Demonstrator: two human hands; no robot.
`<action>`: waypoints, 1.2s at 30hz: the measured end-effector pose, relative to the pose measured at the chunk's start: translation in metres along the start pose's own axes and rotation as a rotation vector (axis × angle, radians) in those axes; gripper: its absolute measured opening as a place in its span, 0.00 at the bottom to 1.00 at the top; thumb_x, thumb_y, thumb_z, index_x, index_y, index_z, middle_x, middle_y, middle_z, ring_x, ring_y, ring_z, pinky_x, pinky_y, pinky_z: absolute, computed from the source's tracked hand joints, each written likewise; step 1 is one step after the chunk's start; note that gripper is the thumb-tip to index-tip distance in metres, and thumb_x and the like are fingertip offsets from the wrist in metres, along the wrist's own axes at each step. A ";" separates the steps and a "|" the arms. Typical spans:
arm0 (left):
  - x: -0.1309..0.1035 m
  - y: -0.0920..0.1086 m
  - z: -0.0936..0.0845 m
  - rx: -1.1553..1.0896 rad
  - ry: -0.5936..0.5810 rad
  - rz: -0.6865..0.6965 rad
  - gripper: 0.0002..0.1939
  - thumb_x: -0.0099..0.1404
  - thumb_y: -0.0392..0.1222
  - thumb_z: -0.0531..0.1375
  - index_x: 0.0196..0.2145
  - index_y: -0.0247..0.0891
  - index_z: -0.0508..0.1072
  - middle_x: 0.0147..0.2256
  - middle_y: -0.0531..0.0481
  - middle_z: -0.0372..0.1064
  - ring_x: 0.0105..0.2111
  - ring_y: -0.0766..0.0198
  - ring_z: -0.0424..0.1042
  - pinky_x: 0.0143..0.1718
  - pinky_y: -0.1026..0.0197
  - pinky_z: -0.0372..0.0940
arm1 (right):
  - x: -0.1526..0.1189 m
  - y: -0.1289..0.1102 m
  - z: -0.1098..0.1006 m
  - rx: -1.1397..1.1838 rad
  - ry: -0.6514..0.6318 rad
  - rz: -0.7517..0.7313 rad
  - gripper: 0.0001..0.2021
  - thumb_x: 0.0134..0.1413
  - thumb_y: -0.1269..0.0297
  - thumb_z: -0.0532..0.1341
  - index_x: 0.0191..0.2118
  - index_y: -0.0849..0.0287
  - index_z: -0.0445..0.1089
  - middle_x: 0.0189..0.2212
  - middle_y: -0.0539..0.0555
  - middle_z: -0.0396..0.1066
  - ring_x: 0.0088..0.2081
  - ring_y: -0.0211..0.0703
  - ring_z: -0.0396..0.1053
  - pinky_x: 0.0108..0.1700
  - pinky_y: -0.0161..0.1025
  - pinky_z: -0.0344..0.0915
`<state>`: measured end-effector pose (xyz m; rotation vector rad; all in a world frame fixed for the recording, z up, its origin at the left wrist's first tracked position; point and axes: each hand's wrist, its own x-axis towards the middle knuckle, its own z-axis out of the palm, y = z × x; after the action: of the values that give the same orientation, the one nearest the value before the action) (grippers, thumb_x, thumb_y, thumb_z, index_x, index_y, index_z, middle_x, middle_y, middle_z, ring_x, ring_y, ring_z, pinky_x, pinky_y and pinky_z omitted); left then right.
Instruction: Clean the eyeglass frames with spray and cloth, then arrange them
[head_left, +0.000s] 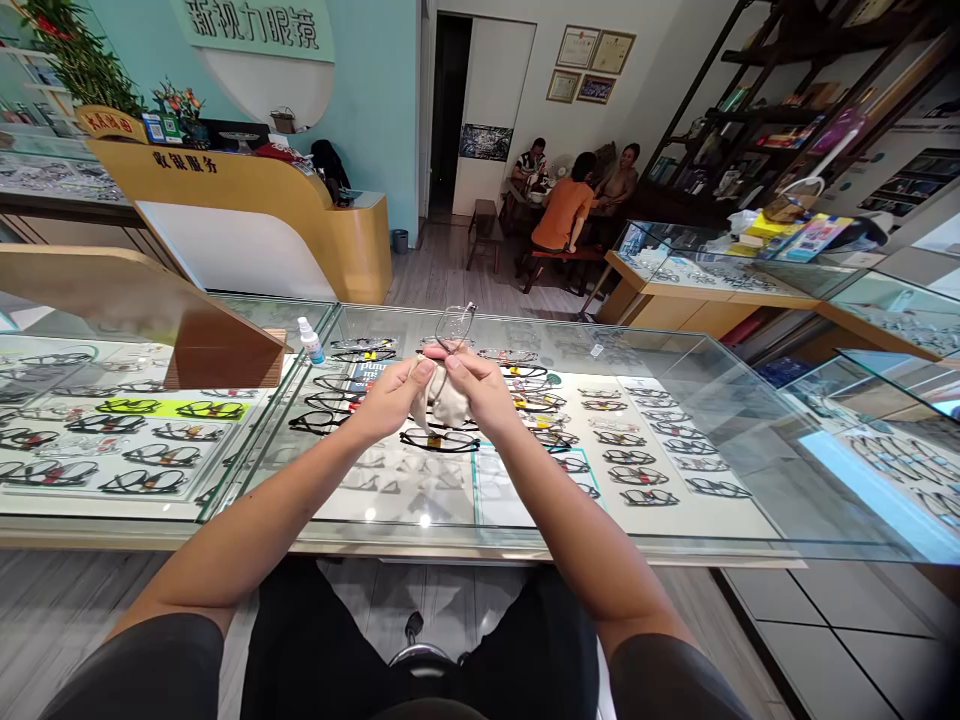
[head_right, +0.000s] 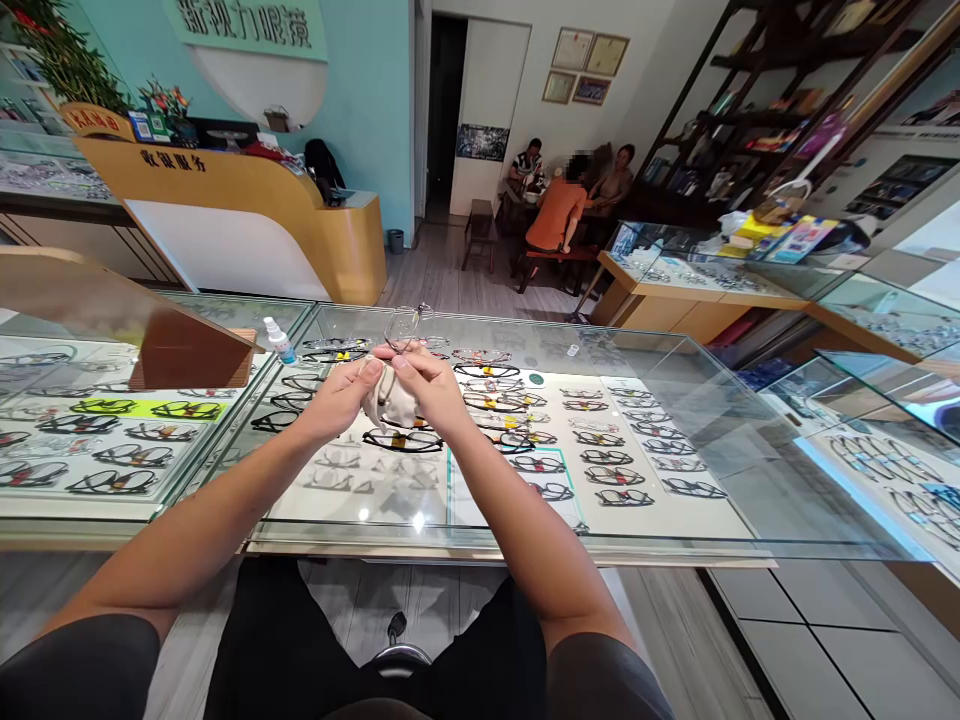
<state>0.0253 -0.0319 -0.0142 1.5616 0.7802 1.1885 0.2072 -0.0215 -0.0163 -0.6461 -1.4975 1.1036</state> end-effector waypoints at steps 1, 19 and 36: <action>0.001 0.000 -0.002 -0.020 -0.053 -0.019 0.37 0.66 0.80 0.68 0.34 0.38 0.78 0.32 0.49 0.74 0.31 0.62 0.67 0.34 0.61 0.63 | 0.000 0.001 -0.002 0.028 0.009 0.026 0.25 0.60 0.29 0.72 0.43 0.46 0.90 0.51 0.55 0.87 0.67 0.60 0.72 0.78 0.59 0.59; 0.000 -0.003 0.000 0.000 0.087 0.034 0.37 0.67 0.78 0.69 0.39 0.35 0.79 0.28 0.53 0.69 0.27 0.67 0.61 0.30 0.63 0.59 | 0.000 -0.001 0.006 -0.126 -0.055 -0.073 0.33 0.66 0.26 0.64 0.32 0.52 0.86 0.50 0.58 0.88 0.59 0.59 0.75 0.71 0.57 0.64; 0.015 -0.012 -0.029 -0.225 0.139 -0.113 0.39 0.60 0.80 0.72 0.37 0.35 0.79 0.27 0.50 0.74 0.26 0.63 0.71 0.28 0.62 0.64 | 0.000 -0.009 -0.014 -0.241 -0.150 -0.056 0.32 0.71 0.28 0.62 0.43 0.53 0.89 0.66 0.61 0.71 0.72 0.61 0.66 0.79 0.57 0.57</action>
<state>0.0035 -0.0055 -0.0195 1.2456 0.7850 1.2648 0.2219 -0.0214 -0.0095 -0.6932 -1.7854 0.9533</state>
